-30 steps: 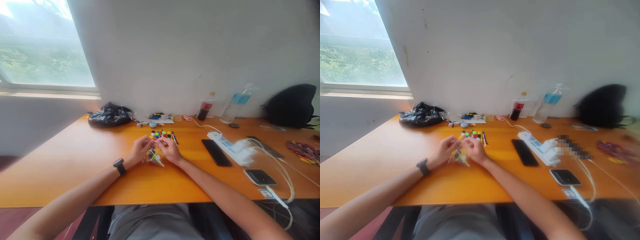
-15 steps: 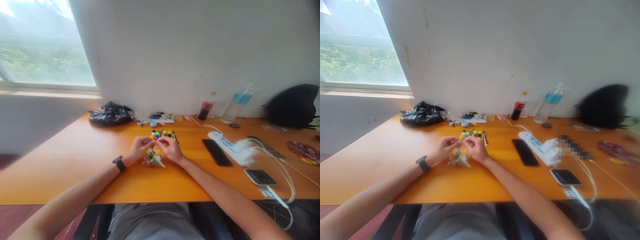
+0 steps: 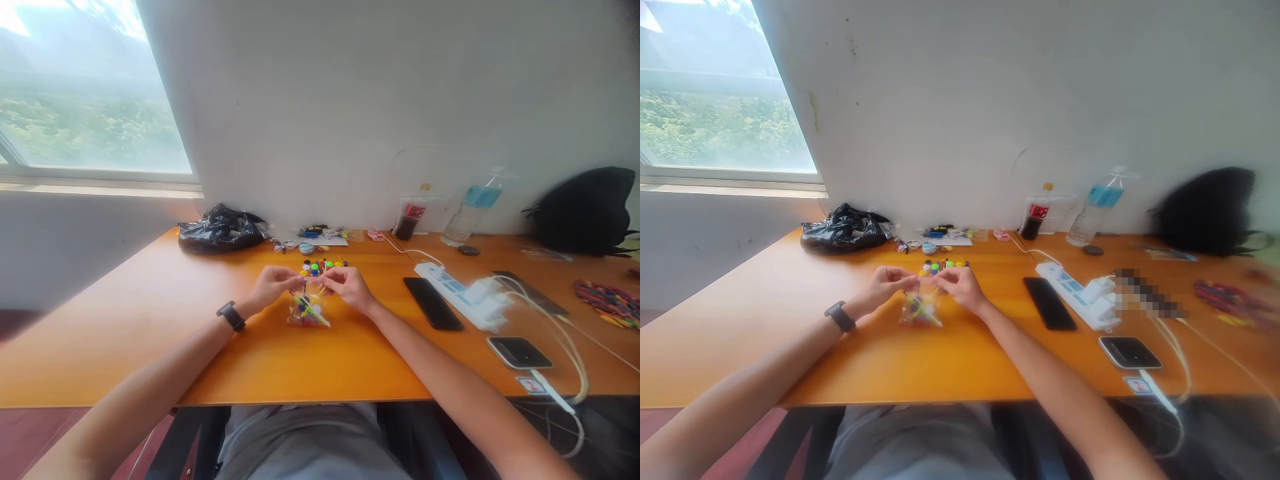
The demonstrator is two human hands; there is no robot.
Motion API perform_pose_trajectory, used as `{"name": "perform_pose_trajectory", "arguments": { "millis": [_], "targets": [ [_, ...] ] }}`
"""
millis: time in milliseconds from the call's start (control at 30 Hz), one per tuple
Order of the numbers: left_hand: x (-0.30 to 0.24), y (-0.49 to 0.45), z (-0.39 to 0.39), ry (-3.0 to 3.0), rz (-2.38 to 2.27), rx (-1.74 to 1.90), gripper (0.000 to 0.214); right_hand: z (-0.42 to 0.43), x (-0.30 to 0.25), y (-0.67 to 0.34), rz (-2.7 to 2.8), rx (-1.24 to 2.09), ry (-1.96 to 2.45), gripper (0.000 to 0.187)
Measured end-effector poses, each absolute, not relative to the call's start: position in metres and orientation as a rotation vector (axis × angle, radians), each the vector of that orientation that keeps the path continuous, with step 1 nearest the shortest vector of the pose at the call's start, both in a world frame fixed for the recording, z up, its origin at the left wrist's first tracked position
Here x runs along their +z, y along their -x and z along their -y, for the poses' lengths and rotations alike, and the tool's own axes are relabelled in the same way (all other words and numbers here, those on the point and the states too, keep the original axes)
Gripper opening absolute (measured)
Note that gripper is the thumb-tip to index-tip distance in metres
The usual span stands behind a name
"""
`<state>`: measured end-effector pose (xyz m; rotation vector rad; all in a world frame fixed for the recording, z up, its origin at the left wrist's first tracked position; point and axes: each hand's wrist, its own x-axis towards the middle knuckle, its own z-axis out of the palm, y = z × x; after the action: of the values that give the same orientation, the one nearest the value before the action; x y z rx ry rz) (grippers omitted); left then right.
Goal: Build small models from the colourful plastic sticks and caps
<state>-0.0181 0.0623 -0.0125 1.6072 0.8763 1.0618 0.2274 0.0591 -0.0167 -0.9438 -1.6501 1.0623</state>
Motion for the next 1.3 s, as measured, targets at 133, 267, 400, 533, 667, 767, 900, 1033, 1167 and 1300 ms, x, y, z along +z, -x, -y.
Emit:
{"name": "perform_pose_trajectory", "arguments": {
  "millis": [133, 267, 400, 533, 667, 767, 900, 1033, 1167, 1300],
  "targets": [
    [-0.013, 0.022, -0.065, -1.563, -0.912, 1.109, 0.041, -0.06, -0.014, -0.229, 1.616, 1.142, 0.939, 0.044],
    [-0.009, 0.022, -0.064, -1.541, -0.883, 1.102, 0.042, -0.063, -0.015, -0.231, 1.63, 1.142, 0.922, 0.044],
    [-0.009, 0.023, -0.066, -1.544, -0.831, 1.062, 0.042, -0.067, -0.016, -0.236, 1.675, 1.138, 0.919, 0.042],
    [-0.014, 0.027, -0.068, -1.53, -0.906, 1.115, 0.042, -0.067, -0.013, -0.239, 1.724, 1.207, 0.902, 0.042],
    [-0.016, 0.031, -0.067, -1.571, -0.962, 1.07, 0.045, -0.067, -0.011, -0.243, 1.706, 1.259, 0.904, 0.039],
    [-0.017, 0.03, -0.066, -1.569, -0.969, 1.037, 0.053, -0.076, -0.009, -0.254, 1.61, 1.299, 0.945, 0.037],
    [-0.019, 0.029, -0.067, -1.512, -1.014, 1.013, 0.061, -0.101, 0.0, -0.282, 1.178, 1.132, 0.922, 0.033],
    [-0.02, 0.028, -0.068, -1.519, -1.029, 0.966, 0.063, -0.127, 0.001, -0.315, 1.023, 0.984, 0.913, 0.034],
    [-0.022, 0.029, -0.069, -1.543, -1.017, 0.948, 0.063, -0.142, -0.026, -0.33, 1.124, 0.869, 1.221, 0.035],
    [-0.027, 0.029, -0.071, -1.606, -0.99, 0.947, 0.061, -0.146, -0.053, -0.33, 1.229, 0.759, 1.335, 0.029]
  ]
}}
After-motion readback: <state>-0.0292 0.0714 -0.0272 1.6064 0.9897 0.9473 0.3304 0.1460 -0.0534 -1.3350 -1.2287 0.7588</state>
